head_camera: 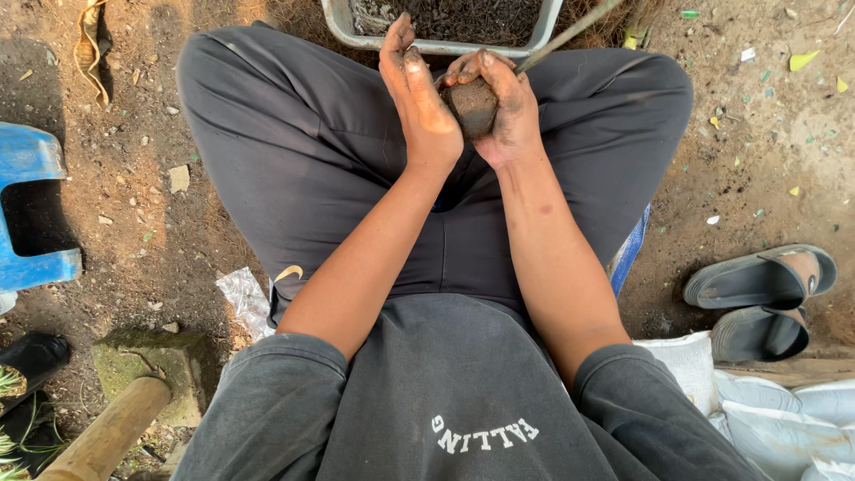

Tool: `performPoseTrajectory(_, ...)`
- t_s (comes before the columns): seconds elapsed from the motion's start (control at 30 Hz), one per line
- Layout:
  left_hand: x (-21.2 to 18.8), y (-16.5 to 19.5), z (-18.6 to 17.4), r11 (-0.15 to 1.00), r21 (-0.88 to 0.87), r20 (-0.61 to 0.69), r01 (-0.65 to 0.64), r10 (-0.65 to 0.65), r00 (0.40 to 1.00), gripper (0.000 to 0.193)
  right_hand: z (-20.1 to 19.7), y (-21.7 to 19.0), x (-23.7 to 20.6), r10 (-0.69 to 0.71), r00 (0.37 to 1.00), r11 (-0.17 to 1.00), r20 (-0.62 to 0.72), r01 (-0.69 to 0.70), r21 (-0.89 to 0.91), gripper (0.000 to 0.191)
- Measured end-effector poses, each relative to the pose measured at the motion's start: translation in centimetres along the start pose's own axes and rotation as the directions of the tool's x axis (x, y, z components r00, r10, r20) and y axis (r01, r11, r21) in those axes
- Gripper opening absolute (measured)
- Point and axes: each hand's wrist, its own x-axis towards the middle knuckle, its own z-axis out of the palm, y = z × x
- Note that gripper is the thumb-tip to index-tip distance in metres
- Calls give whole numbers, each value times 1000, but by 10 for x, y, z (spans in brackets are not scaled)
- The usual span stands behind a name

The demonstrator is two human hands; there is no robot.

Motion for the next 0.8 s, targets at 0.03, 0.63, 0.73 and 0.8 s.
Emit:
performPoseTrajectory(0.03, 0, -1, 2, 1000, -15, -4, 7, -7, 1000, 62, -1, 2, 1, -13, 1000, 1000, -2, 13, -13, 30)
performPoseTrajectory(0.63, 8, 7, 10, 996, -88, 19, -29, 31, 999, 68, 5, 3, -5, -40, 999, 990, 37, 35, 134, 27)
performPoseTrajectory(0.73, 2, 16, 16, 999, -51, -58, -19, 16, 998, 67, 0, 8, -3, -9, 998, 994, -67, 16, 107, 24)
performPoseTrajectory(0.8, -1, 18, 19, 995, -32, -84, -91, 88, 993, 65, -2, 9, 1, -6, 998, 986, -58, 16, 164, 20)
